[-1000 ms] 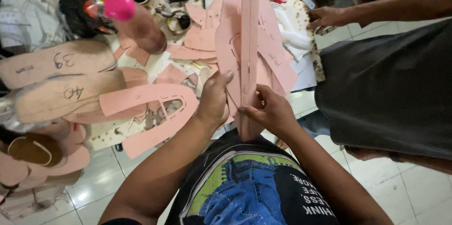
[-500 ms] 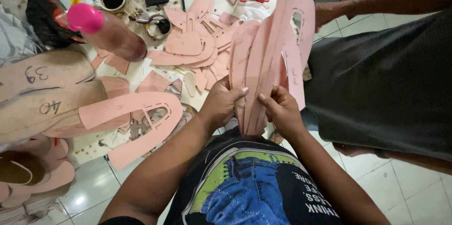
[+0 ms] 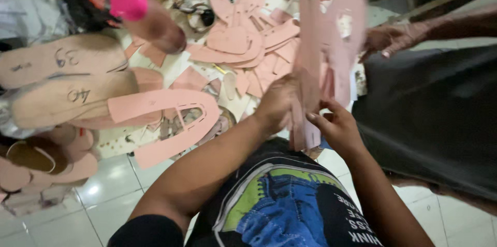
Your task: The person picks pink paper shoe pattern pieces from a cluttered work table, carries them to a large brown paper sheet with pre-drawn shoe outlines, and lays each piece on a matching outline. They hold the pieces in place and trace around them with a pen, working through the pieces one at a time.
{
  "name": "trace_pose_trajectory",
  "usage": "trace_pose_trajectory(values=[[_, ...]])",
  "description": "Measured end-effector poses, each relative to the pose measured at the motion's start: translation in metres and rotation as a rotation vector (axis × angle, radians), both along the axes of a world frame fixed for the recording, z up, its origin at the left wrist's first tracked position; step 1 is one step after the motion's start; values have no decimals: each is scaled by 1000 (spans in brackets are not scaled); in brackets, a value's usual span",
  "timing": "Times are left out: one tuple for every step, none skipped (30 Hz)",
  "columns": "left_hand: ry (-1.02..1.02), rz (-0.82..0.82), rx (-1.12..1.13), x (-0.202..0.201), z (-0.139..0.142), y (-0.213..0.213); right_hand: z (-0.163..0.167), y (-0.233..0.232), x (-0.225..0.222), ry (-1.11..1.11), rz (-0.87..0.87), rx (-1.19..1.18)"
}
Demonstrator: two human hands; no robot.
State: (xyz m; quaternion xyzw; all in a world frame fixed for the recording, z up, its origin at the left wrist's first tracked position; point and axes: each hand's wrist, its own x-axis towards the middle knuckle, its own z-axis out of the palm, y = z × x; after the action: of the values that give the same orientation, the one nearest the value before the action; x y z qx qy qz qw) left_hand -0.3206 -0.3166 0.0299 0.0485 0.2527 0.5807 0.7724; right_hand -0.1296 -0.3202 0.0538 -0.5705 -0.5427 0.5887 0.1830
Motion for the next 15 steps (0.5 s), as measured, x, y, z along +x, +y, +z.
trace_pose_trajectory(values=[[33,-29,-9,5,-1,3,1,-4,0,-126,0,34],[75,-37,-1,14,-1,6,1,-8,0,-254,-2,68],[116,-46,8,20,-1,8,1,-7,-2,-89,-30,34],[158,-56,15,22,-2,8,2,-5,-4,76,-58,-4],[226,-82,49,20,-4,6,2,-4,-6,238,-88,-46],[295,-107,86,17,-7,4,2,-4,-8,256,-99,-46],[366,-131,127,12,-10,2,3,-1,-10,277,-108,-43],[465,-128,140,5,-14,0,3,1,-11,297,-120,-39],[562,-127,149,-2,-19,-4,2,5,-14,281,-117,-32],[656,-128,152,-8,-24,-12,1,8,-16,262,-114,-32],[923,-124,146,-17,-29,-23,-1,10,-19,242,-109,-35],[1194,-122,141,-29,-36,-34,-3,12,-22,217,-119,-28],[1354,-65,176,-42,-41,-45,-5,16,-27,195,-130,-16],[1514,-4,208,-54,-45,-57,-6,20,-31,173,-137,-4],[1655,44,184,-66,-48,-70,-8,25,-36,164,-159,-27]])
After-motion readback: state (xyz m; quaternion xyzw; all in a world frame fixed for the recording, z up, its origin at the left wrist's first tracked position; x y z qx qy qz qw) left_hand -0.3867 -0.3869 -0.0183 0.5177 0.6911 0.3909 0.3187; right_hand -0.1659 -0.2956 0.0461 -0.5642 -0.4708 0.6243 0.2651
